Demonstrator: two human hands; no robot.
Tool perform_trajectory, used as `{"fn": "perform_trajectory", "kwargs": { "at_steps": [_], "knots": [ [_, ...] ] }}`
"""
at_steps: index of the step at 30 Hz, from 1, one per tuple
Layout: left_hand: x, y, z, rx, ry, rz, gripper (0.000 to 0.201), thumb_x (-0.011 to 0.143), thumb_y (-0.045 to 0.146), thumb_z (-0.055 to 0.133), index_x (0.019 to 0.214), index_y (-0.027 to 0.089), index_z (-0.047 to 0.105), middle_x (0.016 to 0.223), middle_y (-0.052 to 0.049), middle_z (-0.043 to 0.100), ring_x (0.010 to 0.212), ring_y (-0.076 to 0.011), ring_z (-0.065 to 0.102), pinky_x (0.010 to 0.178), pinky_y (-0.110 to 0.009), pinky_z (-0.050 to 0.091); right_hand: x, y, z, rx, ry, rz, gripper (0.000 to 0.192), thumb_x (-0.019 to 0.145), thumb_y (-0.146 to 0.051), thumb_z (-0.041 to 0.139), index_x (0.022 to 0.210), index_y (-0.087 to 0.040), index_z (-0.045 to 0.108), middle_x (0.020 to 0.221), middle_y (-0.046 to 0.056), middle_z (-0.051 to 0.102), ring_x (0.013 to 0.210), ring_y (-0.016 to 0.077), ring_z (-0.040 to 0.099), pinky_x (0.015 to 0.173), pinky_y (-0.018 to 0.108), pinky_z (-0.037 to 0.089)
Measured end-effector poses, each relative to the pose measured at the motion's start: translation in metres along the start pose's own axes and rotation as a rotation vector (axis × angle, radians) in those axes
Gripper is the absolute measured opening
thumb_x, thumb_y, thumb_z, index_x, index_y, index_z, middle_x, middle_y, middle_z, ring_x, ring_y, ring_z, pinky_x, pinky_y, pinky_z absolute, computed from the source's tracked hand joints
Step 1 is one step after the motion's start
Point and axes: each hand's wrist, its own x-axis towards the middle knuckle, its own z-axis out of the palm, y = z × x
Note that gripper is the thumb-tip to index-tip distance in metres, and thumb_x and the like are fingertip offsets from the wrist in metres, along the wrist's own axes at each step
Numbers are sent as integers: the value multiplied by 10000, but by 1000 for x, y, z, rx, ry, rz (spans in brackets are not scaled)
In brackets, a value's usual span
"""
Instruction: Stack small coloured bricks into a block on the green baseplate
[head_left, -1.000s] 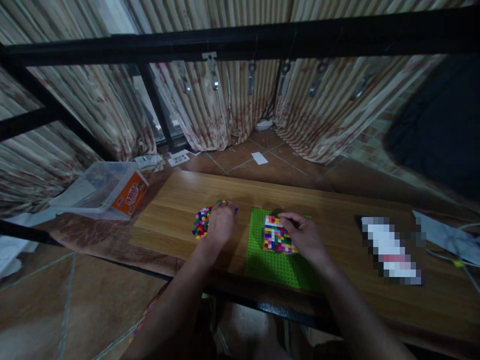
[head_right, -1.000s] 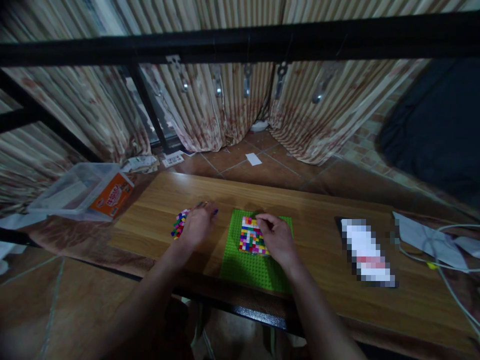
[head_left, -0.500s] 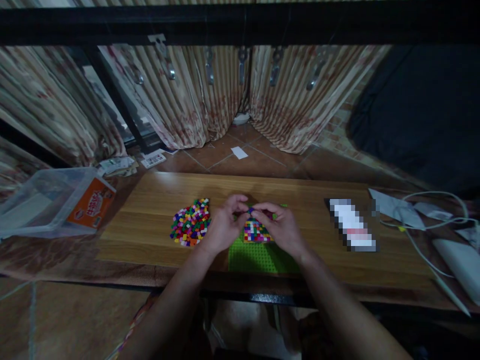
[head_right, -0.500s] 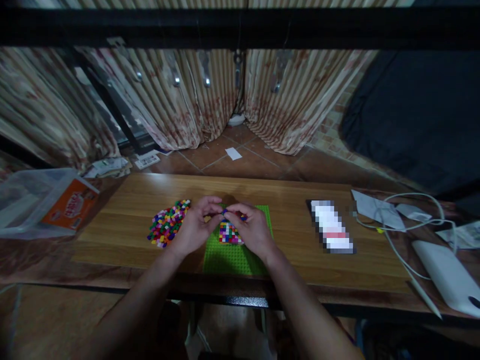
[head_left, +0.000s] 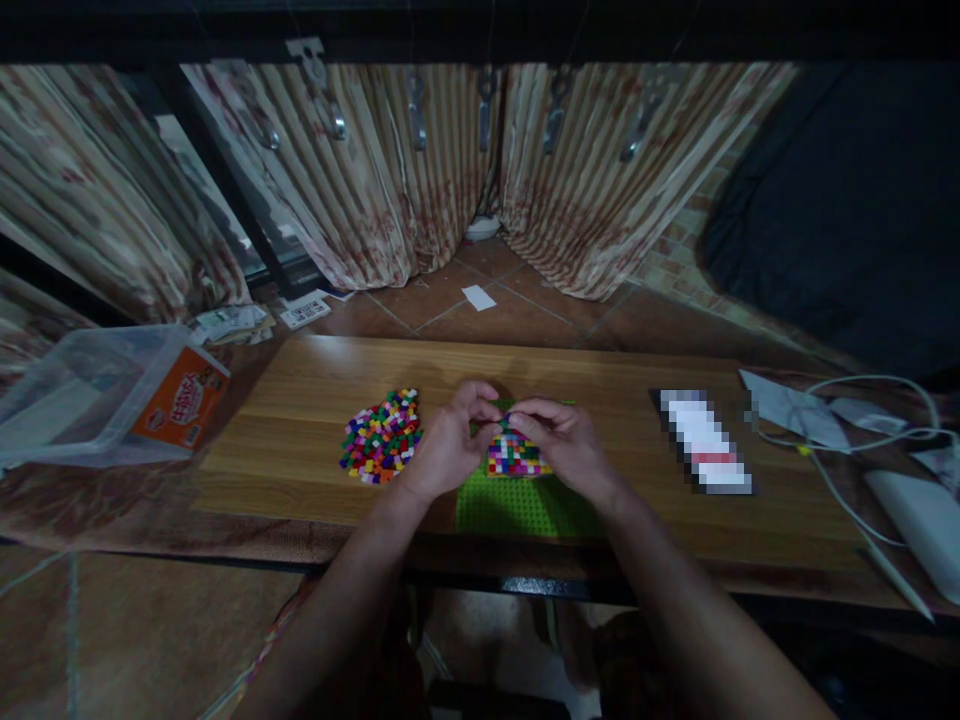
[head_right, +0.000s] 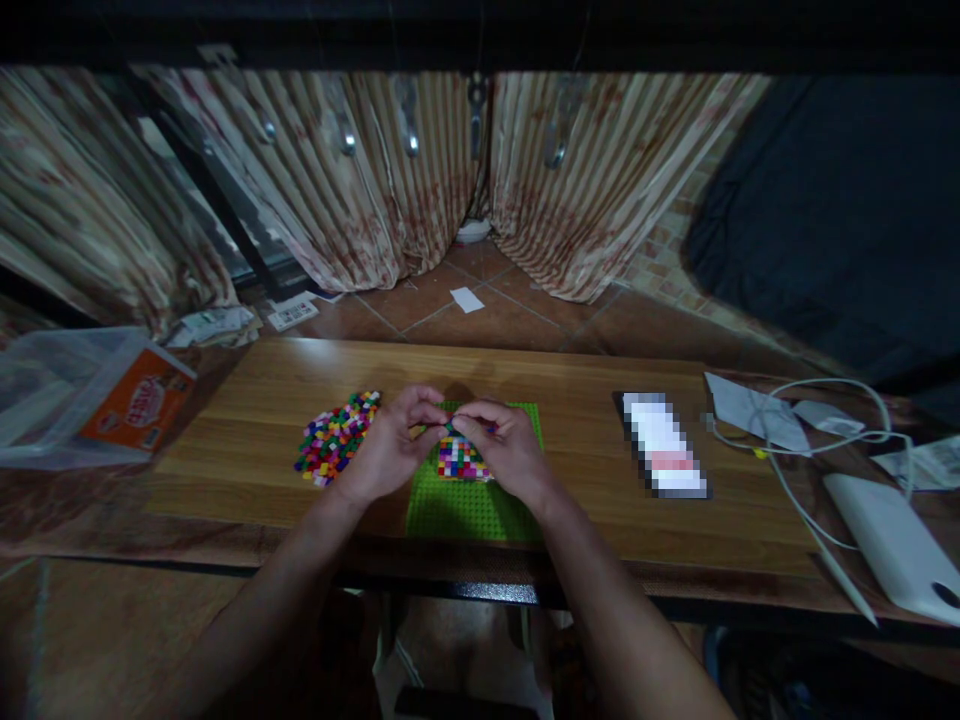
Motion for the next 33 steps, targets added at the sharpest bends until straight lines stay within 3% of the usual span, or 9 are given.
{"fn": "perform_trajectory", "kwargs": {
  "at_steps": [3,6,9,16,23,33],
  "knots": [
    [2,-4,-3,39,15,20,255,838,148,560,1086,188,522,938,-34,694,874,-149,670,833,-276,514,3,6,-8,32,79,62,222,766,-421,675,807,-216,752,787,22,722,723,178,633,693,304,483],
    [4,-10,-7,128,95,13,197,842,129,522,1023,181,582,974,-45,693,904,-154,667,868,-282,516,6,12,-18,-121,177,38,214,779,-415,661,817,-228,758,862,39,738,818,206,656,784,345,495],
    [4,-16,-8,249,150,-52,241,835,103,487,1020,176,623,972,-55,709,909,-177,673,869,-299,520,7,16,-22,-276,153,-32,210,831,-389,612,850,-239,758,900,45,730,864,211,653,835,363,485],
    [1,-17,0,363,101,-112,310,824,91,479,1066,164,658,1015,-74,721,910,-202,680,873,-325,524,7,17,-7,-477,81,-145,207,883,-315,567,862,-238,758,854,55,697,841,211,628,811,353,462],
    [-2,-17,5,384,48,-78,346,832,103,477,1124,185,644,1047,-61,715,908,-192,679,860,-312,527,9,19,-2,-456,77,-149,173,867,-295,595,836,-231,752,830,43,698,794,186,632,759,319,462],
    [-3,-14,7,393,33,-66,343,832,100,468,1104,210,647,958,-44,723,857,-183,679,809,-293,527,11,26,-5,-288,25,-17,242,846,-397,598,849,-219,762,822,33,719,753,176,644,696,296,467]
  ]
}}
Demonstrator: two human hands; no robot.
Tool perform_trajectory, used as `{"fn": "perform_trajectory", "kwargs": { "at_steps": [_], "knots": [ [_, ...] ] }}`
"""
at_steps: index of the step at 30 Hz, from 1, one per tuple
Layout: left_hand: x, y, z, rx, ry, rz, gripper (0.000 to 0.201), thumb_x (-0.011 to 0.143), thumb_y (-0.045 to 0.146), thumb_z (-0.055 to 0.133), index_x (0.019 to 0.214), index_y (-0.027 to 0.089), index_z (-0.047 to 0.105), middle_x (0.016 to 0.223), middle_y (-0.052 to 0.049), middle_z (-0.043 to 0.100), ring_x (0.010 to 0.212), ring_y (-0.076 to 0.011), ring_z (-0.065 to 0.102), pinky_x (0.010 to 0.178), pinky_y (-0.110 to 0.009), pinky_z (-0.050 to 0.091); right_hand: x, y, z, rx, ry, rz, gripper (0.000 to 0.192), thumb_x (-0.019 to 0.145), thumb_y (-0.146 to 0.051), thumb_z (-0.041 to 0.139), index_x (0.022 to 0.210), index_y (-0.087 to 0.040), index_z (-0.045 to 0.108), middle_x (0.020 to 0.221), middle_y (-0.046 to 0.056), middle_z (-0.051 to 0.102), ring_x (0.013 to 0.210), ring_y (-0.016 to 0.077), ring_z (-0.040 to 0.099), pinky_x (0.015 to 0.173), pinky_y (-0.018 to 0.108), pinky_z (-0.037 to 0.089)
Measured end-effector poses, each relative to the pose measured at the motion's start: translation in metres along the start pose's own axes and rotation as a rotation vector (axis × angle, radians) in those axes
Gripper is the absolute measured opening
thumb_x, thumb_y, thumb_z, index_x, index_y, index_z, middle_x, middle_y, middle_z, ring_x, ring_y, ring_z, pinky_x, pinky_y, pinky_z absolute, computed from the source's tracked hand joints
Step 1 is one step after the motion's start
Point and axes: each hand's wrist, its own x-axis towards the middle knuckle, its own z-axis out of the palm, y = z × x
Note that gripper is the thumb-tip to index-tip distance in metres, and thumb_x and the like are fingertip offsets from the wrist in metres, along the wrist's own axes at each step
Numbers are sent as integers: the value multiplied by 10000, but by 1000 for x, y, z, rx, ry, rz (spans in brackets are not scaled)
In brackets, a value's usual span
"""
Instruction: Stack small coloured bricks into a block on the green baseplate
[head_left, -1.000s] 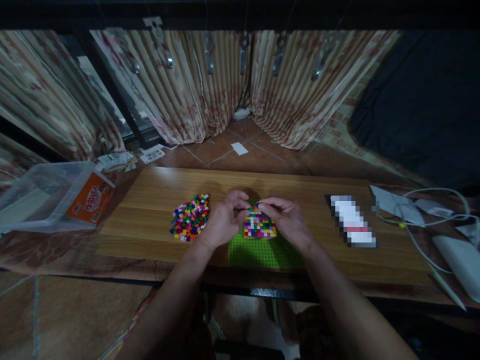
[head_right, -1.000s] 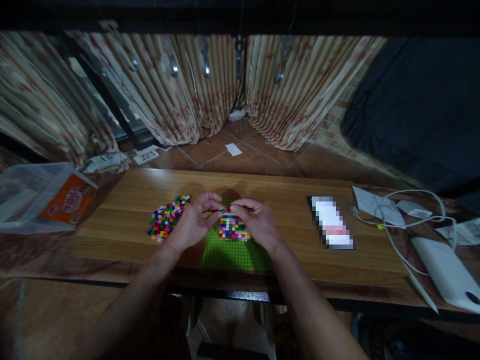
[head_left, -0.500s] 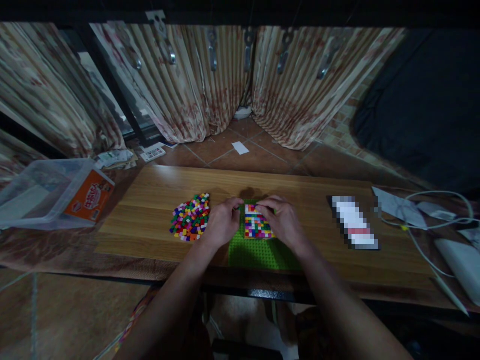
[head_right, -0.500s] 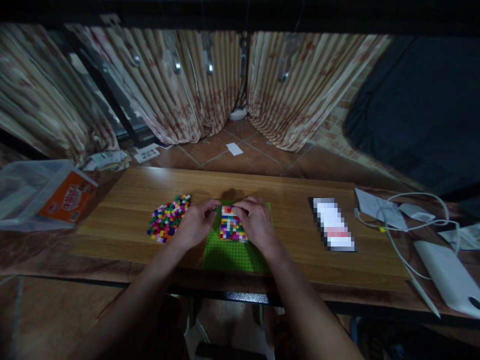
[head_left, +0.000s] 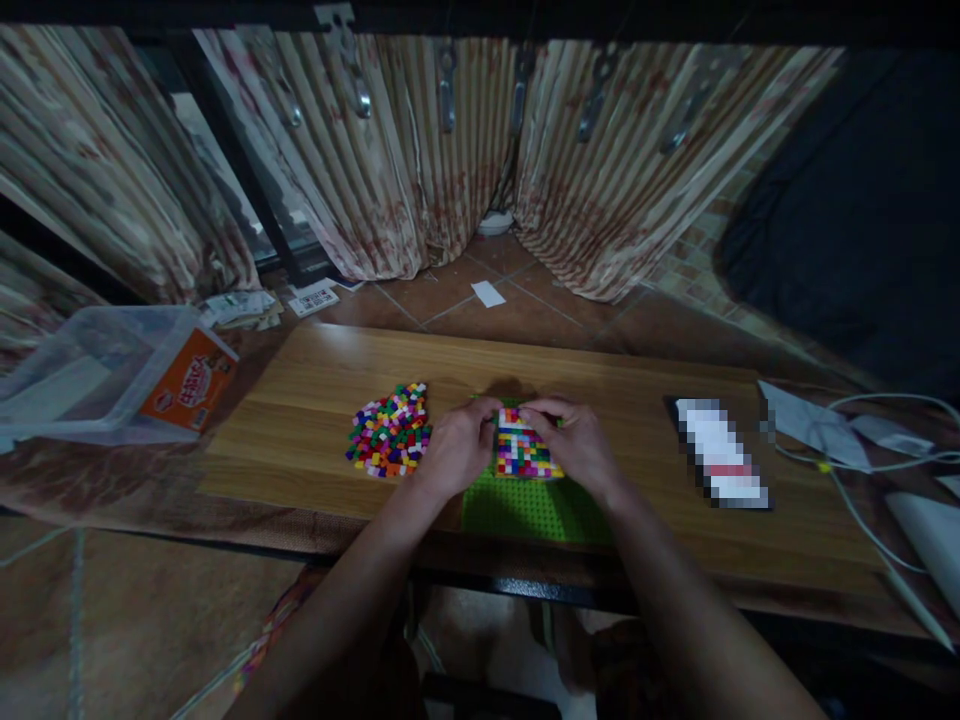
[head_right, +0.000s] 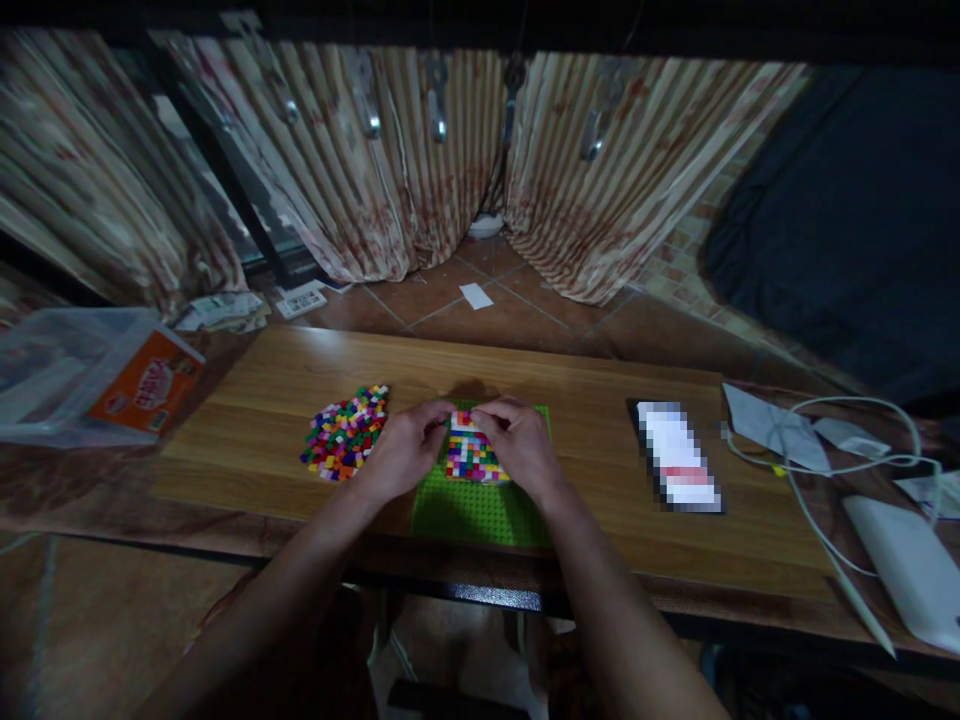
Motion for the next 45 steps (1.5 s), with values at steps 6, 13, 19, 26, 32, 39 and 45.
{"fn": "perform_trajectory", "kwargs": {
  "at_steps": [6,13,19,26,32,39,45],
  "knots": [
    [-1,-2,1,8,-5,25,348,835,102,462,1116,215,634,990,-43,720,893,-184,676,837,-286,518,0,5,4,64,7,83,259,831,-412,604,832,-207,762,793,31,733,699,170,640,661,288,463],
    [-2,0,2,39,-10,33,328,851,114,445,1110,207,624,1026,-53,711,932,-197,670,867,-303,506,0,6,6,131,32,125,238,789,-415,640,795,-211,764,760,27,733,685,171,640,652,289,474],
    [-1,1,3,53,-13,28,320,858,115,440,1098,202,633,1002,-54,709,922,-192,669,868,-300,507,2,6,4,116,-14,119,239,796,-409,629,823,-214,765,798,25,742,718,176,655,665,291,479],
    [-2,0,2,21,6,35,341,846,96,472,1126,205,635,1060,-56,710,958,-191,671,901,-316,514,1,10,6,146,-15,148,248,795,-415,637,844,-208,764,817,34,754,729,189,669,688,309,496],
    [2,-9,-5,-231,135,-98,383,820,126,581,1199,177,587,954,-59,728,892,-182,698,851,-313,549,-2,8,4,149,133,87,296,848,-426,586,988,-218,745,1013,62,749,939,223,678,856,362,506],
    [1,0,-6,-609,105,-98,413,790,205,675,1186,151,572,919,-58,734,895,-177,700,846,-303,550,-9,-23,-3,30,97,-158,217,902,-365,560,956,-251,737,975,51,713,956,203,645,870,350,488],
    [2,3,-1,-754,23,-98,432,793,240,681,1199,156,562,946,-64,752,899,-185,705,849,-306,548,-13,-27,0,43,15,-230,196,902,-320,573,1018,-275,725,975,39,683,955,189,624,858,341,485]
  ]
}}
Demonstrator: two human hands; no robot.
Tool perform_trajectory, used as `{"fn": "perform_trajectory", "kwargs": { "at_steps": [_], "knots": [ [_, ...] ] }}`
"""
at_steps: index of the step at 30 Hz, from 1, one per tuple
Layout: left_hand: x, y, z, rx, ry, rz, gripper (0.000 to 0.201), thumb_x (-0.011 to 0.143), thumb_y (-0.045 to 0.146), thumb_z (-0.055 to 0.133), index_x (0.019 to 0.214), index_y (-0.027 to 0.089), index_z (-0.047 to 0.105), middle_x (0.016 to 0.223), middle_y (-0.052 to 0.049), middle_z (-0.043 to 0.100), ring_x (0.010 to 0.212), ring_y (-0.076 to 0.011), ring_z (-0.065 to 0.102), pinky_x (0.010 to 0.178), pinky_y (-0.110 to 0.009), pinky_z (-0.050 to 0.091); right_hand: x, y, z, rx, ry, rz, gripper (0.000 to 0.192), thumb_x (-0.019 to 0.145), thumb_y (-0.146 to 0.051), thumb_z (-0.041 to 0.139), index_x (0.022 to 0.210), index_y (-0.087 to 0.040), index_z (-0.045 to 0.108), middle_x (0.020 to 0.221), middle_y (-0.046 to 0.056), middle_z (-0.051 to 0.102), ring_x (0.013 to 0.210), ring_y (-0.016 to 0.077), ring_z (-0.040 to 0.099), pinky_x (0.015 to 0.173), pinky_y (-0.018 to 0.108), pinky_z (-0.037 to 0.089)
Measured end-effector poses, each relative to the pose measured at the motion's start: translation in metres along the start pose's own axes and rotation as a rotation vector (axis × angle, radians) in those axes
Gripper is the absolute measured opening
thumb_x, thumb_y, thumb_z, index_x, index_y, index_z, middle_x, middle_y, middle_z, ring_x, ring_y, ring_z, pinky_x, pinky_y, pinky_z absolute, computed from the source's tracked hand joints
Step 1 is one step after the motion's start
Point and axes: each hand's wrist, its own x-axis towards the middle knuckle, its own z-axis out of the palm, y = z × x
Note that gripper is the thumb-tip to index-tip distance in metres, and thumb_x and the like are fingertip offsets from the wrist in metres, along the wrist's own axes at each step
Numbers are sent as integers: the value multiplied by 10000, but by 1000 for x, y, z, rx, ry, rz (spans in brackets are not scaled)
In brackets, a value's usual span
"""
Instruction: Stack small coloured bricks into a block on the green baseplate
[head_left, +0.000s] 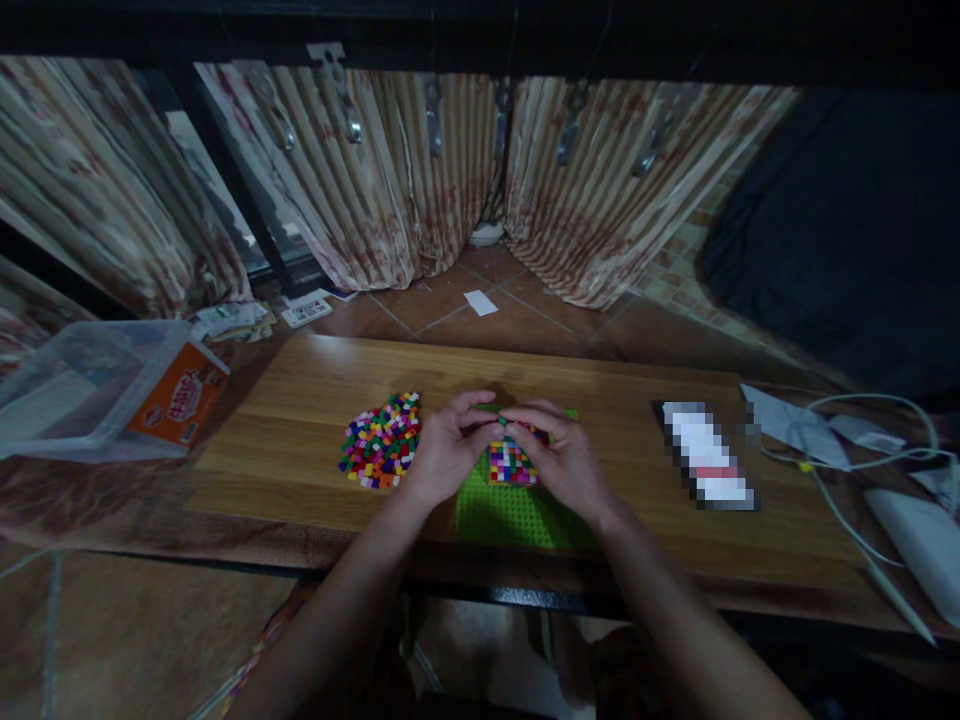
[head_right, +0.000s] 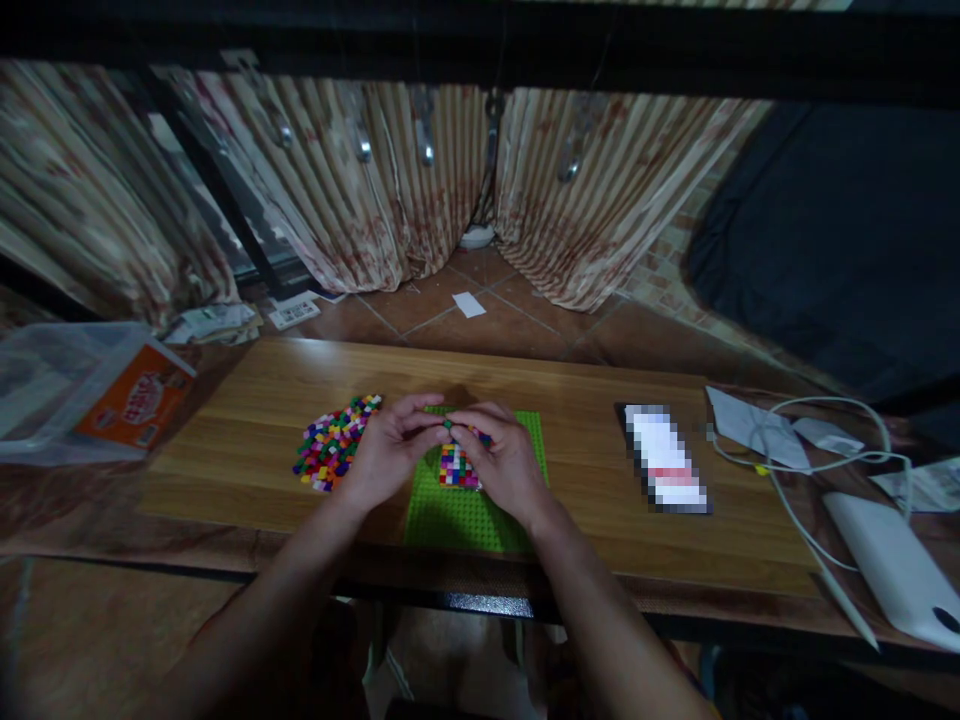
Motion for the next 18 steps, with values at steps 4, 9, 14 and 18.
{"fn": "perform_trajectory", "kwargs": {
  "at_steps": [4,9,14,18],
  "knots": [
    [0,1,1,-56,-43,-8,438,811,228,648,1230,155,541,931,-60,753,868,-178,706,826,-298,549,0,0,1,80,2,2,195,900,-293,579,1031,-274,722,984,35,675,957,179,620,847,327,482],
    [-2,5,3,-85,-81,-17,450,840,231,610,1271,151,511,918,-58,747,808,-159,705,784,-274,549,2,-2,0,152,31,32,137,872,-286,612,933,-259,732,943,27,673,923,174,629,832,320,486],
    [2,0,-1,-52,20,-25,374,841,214,586,1206,137,550,960,-74,735,748,-132,680,767,-277,555,2,6,-12,44,62,82,138,861,-316,607,893,-255,727,974,37,681,962,199,629,874,355,483],
    [6,-10,-7,54,159,-36,290,821,187,582,1103,124,607,978,-88,724,811,-153,684,797,-302,555,1,15,-18,-130,21,39,154,877,-296,582,893,-259,730,1001,49,666,991,215,610,905,385,468]
  ]
}}
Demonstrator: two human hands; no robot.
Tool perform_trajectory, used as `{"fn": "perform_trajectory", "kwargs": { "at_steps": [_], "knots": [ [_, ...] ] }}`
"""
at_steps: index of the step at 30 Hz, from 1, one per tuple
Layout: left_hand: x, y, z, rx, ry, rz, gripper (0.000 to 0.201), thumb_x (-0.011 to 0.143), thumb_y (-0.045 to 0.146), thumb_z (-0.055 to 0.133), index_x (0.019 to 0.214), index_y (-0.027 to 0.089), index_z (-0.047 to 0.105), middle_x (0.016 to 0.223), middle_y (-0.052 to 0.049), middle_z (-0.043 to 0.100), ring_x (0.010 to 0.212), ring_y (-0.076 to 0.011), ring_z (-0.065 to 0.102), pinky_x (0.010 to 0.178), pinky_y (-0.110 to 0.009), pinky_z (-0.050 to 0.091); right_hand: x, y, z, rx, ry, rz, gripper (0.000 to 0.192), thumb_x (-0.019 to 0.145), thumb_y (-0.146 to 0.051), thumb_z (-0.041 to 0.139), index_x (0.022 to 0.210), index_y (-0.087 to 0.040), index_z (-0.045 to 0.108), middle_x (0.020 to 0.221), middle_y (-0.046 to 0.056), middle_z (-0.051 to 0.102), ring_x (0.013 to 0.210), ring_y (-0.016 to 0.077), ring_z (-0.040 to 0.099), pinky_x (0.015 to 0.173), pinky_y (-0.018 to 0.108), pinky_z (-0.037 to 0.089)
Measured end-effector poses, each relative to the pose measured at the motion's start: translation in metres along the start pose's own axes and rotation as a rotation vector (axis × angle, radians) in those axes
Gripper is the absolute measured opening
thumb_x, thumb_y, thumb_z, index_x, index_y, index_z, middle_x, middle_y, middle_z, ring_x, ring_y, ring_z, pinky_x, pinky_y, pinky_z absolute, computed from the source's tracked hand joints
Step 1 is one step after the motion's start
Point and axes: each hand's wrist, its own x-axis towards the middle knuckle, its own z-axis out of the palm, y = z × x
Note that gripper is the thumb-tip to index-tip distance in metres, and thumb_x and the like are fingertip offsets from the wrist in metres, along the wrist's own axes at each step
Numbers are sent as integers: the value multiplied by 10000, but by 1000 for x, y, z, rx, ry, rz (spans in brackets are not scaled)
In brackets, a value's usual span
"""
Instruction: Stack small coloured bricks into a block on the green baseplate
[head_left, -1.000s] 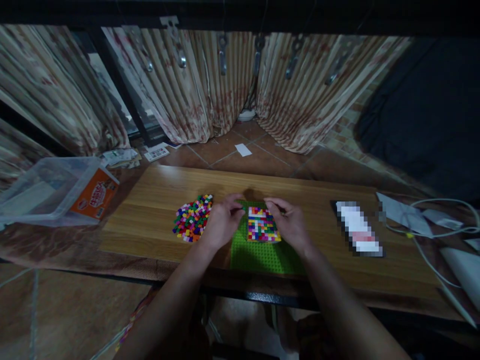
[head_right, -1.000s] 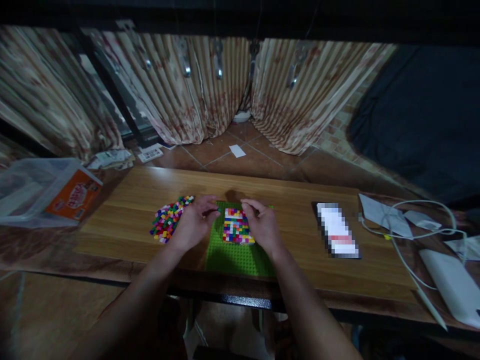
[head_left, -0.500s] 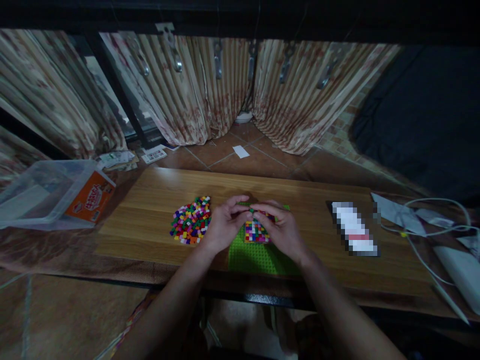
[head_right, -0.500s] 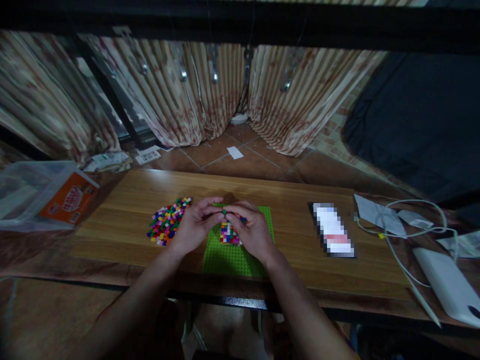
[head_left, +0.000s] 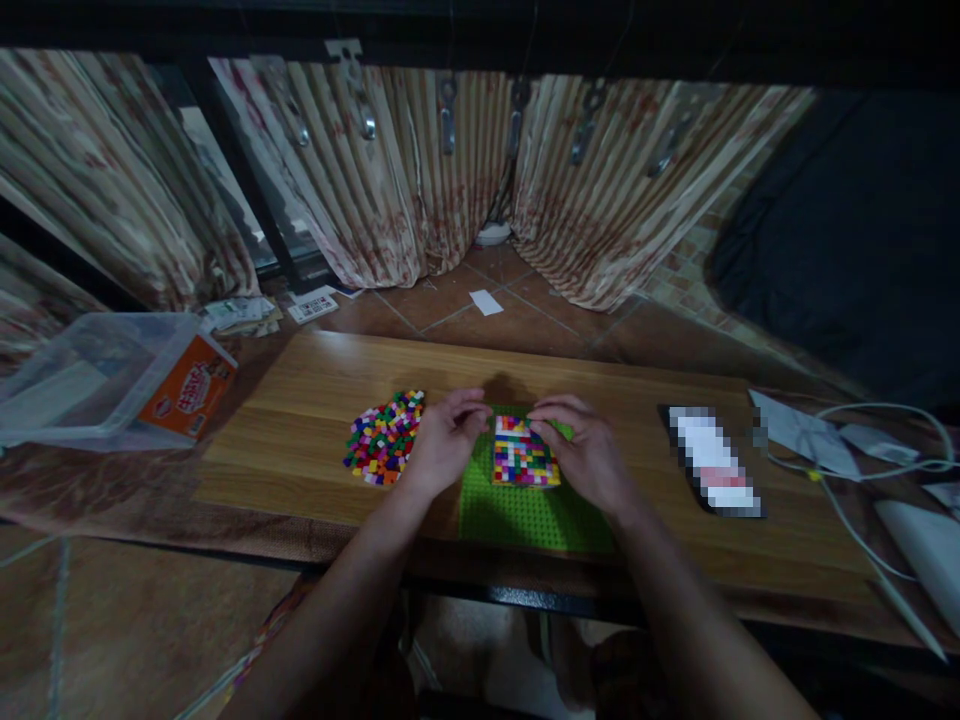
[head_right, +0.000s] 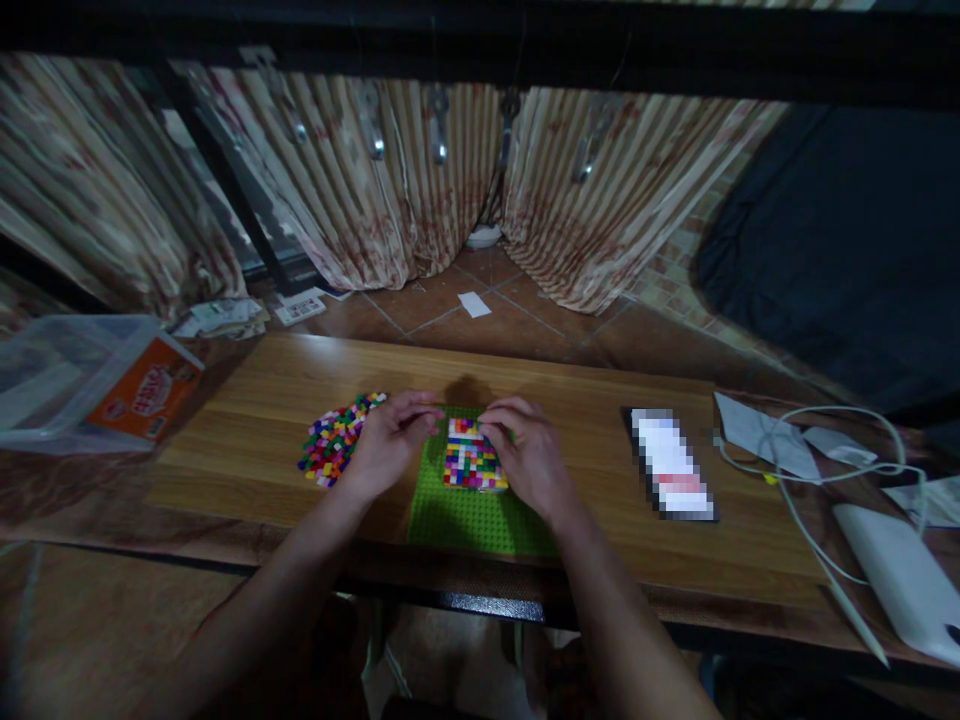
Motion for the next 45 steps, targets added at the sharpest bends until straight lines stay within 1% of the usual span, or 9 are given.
{"fn": "perform_trajectory", "kwargs": {
  "at_steps": [4,10,17,20,24,28,33,38,45],
  "knots": [
    [1,-8,1,200,15,24,270,802,169,587,1061,139,654,1017,-88,721,916,-180,680,875,-321,534,-1,5,5,-85,-36,-64,179,896,-269,554,903,-267,733,1013,57,657,987,228,595,901,410,466],
    [-4,-6,7,268,-59,46,244,839,203,565,1048,156,682,1030,-69,728,928,-180,675,874,-313,527,-2,7,15,-101,-15,-68,147,867,-255,595,871,-272,740,1020,52,652,991,230,592,906,413,459],
    [-5,-5,7,321,-91,61,236,863,244,554,1036,185,703,990,-41,743,889,-174,680,827,-289,533,1,6,18,76,26,101,98,791,-310,665,808,-238,730,964,50,661,893,198,629,805,353,497],
    [-5,-3,6,328,-87,53,236,861,231,549,1030,184,706,994,-41,742,880,-174,682,834,-290,530,2,10,20,161,17,237,189,733,-358,711,867,-226,723,901,38,693,816,185,636,776,345,506],
    [-6,-1,6,343,-85,61,241,860,221,540,1032,189,706,1006,-35,740,899,-177,680,838,-294,531,4,16,24,384,-13,454,355,617,-393,783,913,-208,721,865,36,727,766,181,654,749,345,519],
    [-6,-2,8,354,-82,53,246,858,210,537,1037,181,703,970,-35,740,858,-171,678,810,-291,536,6,15,25,546,-49,614,371,567,-398,816,867,-194,739,763,28,731,638,161,645,656,328,515],
    [-7,-3,10,364,-68,42,238,854,214,546,1034,189,700,938,-29,739,807,-157,673,772,-274,534,8,9,24,631,-40,665,350,516,-368,852,804,-193,756,736,31,742,613,154,648,641,315,509],
    [-8,-6,10,361,-71,50,227,857,217,544,1021,183,697,955,-38,737,837,-163,670,774,-275,532,9,8,24,642,-16,714,335,490,-360,860,769,-203,763,697,25,743,593,155,647,635,318,508],
    [-6,-4,7,449,-76,23,245,874,230,519,1044,180,688,946,-38,740,783,-154,671,738,-260,527,6,7,26,567,-8,679,357,515,-395,852,802,-202,765,711,24,742,607,159,651,654,322,511]
  ]
}}
